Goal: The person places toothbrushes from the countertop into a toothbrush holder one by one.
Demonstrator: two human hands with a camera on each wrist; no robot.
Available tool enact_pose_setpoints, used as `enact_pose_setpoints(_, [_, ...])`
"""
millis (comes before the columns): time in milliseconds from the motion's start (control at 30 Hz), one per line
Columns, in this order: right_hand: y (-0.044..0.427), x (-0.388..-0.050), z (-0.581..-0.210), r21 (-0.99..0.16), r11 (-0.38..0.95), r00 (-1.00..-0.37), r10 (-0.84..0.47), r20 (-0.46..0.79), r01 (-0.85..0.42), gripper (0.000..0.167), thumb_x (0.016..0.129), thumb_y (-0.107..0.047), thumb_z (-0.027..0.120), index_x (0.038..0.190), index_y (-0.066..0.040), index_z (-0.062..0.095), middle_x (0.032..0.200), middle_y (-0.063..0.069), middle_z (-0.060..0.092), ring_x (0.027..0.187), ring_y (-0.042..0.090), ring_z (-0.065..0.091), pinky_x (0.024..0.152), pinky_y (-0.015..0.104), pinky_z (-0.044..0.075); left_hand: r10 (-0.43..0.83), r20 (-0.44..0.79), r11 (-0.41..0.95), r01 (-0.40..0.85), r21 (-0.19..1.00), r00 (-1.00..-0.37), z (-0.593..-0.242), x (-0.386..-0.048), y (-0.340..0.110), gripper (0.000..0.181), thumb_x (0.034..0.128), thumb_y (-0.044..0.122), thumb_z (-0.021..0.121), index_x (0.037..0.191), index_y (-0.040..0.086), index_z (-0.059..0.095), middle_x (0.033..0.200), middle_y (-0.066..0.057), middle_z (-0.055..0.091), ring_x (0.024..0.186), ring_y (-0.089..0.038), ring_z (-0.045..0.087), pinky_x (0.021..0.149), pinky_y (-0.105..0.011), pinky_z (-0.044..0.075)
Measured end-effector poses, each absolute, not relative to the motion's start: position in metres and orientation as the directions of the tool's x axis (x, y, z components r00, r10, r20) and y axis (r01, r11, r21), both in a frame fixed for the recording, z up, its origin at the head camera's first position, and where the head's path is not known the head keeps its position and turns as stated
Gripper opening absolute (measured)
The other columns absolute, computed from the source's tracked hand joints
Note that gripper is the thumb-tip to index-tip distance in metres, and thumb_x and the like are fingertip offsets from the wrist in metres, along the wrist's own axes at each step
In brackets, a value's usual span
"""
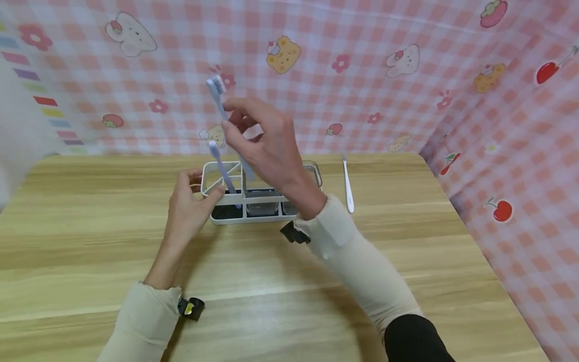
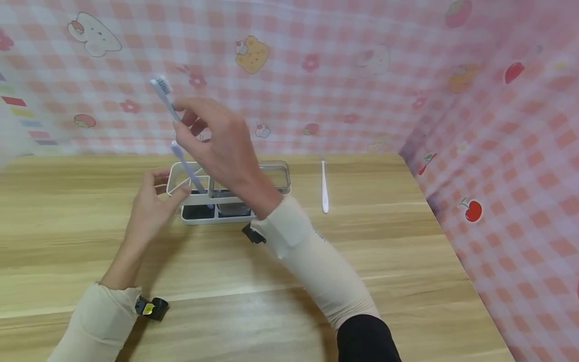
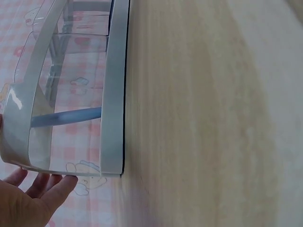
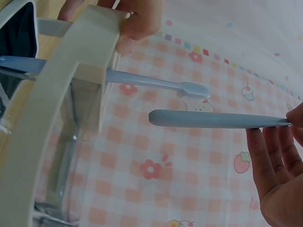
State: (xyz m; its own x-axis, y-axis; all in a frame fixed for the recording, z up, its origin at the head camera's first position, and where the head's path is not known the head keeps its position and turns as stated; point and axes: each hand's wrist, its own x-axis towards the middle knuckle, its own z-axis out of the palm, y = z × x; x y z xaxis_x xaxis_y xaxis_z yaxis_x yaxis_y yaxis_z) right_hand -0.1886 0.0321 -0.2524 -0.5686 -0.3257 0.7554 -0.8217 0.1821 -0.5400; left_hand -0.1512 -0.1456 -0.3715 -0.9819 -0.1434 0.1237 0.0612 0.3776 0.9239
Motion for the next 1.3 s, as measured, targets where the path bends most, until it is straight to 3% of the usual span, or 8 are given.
enact_pose_setpoints(867, [0.015, -0.195, -0.294, -0.629, 0.195, -0.645, -0.41, 0.645, -0.753, 0.024, 0.096, -0.005, 0.066, 0.119, 0.003, 0.067, 0.096, 0.009, 0.068, 0.086, 0.012, 0.063, 0.068, 0.023, 0.058, -0.147, 0.138, 0.385, 0.072, 0.92, -0.979, -0.373, -0.152, -0.147, 0.059, 0.0912, 0.024, 0.071, 0.137, -0.002, 0.043, 0.13, -0.018, 0.055, 0.116, -0.03, 0.053, 0.093, -0.04, 0.046])
enact_pose_setpoints(1300, [0.016, -0.199, -0.318, -0.613, 0.212, -0.636, -0.426, 0.643, -0.761, 0.019, 0.095, -0.002, 0.065, 0.113, 0.002, 0.068, 0.094, 0.01, 0.069, 0.084, 0.013, 0.065, 0.067, 0.02, 0.057, -0.138, 0.158, 0.379, 0.095, 0.92, -0.978, -0.374, -0.152, -0.148, 0.059, 0.0905, 0.023, 0.071, 0.137, -0.003, 0.044, 0.13, -0.019, 0.055, 0.116, -0.031, 0.052, 0.093, -0.042, 0.046])
